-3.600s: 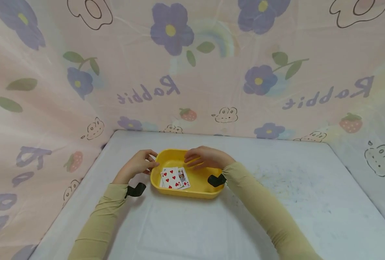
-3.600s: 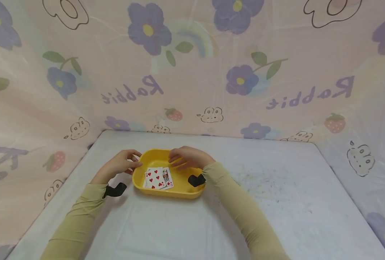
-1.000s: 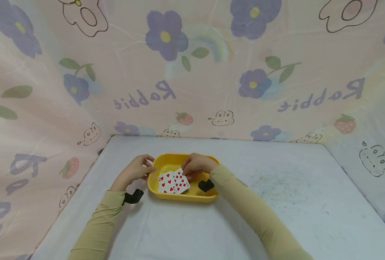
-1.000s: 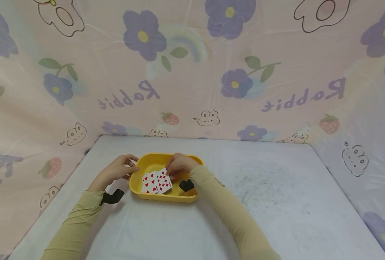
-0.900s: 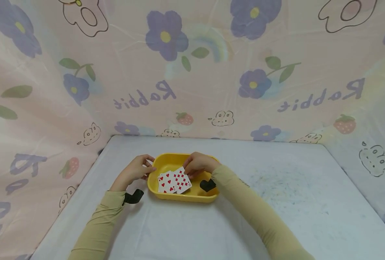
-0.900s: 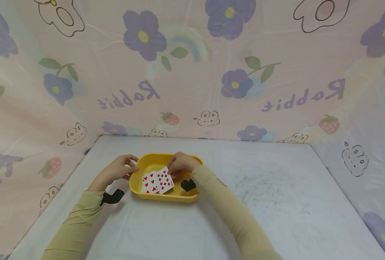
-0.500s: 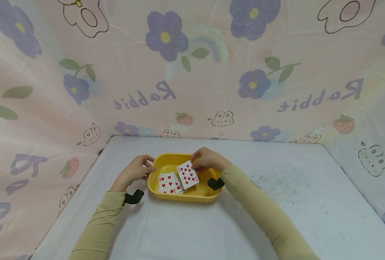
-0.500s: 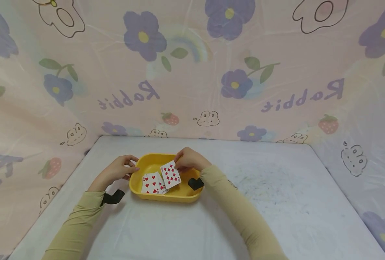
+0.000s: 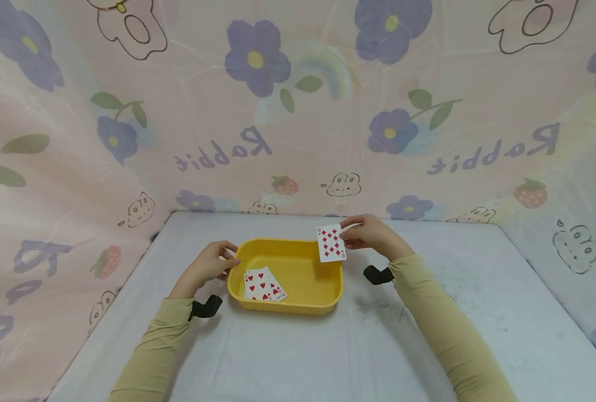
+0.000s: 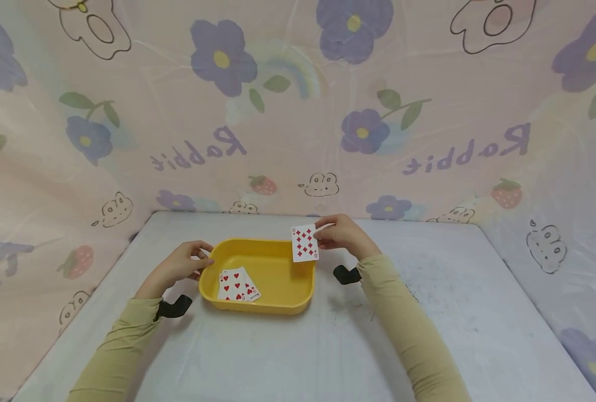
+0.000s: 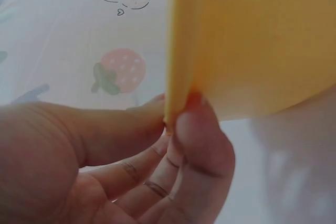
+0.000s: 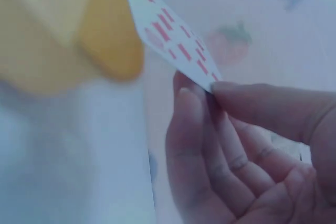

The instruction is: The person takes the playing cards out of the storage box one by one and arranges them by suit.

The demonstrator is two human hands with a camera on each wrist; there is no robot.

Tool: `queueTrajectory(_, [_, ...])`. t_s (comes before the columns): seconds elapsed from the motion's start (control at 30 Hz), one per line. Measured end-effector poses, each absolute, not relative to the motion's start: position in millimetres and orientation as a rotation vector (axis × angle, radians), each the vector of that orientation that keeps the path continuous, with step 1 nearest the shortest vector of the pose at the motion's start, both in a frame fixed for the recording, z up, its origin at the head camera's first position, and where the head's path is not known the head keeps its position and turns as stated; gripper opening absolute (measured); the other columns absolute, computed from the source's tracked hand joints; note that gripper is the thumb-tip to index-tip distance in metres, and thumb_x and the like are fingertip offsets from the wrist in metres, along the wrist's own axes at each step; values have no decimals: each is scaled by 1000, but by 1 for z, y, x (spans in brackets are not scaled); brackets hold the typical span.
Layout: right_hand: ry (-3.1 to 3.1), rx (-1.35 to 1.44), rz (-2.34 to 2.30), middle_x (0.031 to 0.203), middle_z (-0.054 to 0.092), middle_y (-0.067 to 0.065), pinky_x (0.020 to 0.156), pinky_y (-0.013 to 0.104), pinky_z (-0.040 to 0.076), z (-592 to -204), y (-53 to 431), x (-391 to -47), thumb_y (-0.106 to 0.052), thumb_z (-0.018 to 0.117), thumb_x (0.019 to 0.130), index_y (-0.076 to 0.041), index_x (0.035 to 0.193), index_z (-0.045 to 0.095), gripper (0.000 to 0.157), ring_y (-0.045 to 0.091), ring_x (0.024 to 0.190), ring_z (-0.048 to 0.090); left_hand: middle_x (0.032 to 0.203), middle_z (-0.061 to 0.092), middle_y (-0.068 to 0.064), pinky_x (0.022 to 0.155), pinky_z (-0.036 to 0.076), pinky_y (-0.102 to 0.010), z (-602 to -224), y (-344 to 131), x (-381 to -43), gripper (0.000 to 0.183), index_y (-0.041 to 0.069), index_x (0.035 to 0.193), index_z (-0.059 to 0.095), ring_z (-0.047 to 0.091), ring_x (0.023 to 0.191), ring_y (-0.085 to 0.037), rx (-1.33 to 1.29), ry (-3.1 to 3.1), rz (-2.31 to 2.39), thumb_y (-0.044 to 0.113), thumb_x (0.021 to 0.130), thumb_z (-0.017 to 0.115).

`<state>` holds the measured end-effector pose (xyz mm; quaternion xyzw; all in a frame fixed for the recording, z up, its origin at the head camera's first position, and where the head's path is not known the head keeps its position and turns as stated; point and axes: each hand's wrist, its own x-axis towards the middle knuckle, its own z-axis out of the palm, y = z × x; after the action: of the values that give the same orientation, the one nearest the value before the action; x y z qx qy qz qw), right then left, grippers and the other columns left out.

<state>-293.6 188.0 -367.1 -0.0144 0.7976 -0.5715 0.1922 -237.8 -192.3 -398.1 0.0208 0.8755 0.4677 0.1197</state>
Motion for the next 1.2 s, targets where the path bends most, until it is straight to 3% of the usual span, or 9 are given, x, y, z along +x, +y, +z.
queueTrajectory(0.3, [2222,164,-1717,92,62,7,80,34,54,-388,233,-304,-5,63,90,9,131,46,46,14,76,65,94,55,-16,58,55,-32,-399,-196,-240,34,-5,124,51,59,63,-22,49,2579,1366,8,94,60])
queueTrajectory(0.5, [2201,242,-1747,86,64,3,72,27,54,-414,242,-310,-5,63,91,9,131,47,45,12,74,63,94,55,-16,58,55,-33,-400,-197,-241,34,-4,124,51,59,64,-22,34,2573,1380,8,94,60])
queueTrajectory(1.2, [2280,358,-1705,96,63,11,73,27,55,-439,232,-325,0,62,90,11,123,55,35,11,74,61,94,56,-16,59,55,-35,-404,-196,-242,34,-4,125,51,60,67,-25,40,2584,1365,8,94,60])
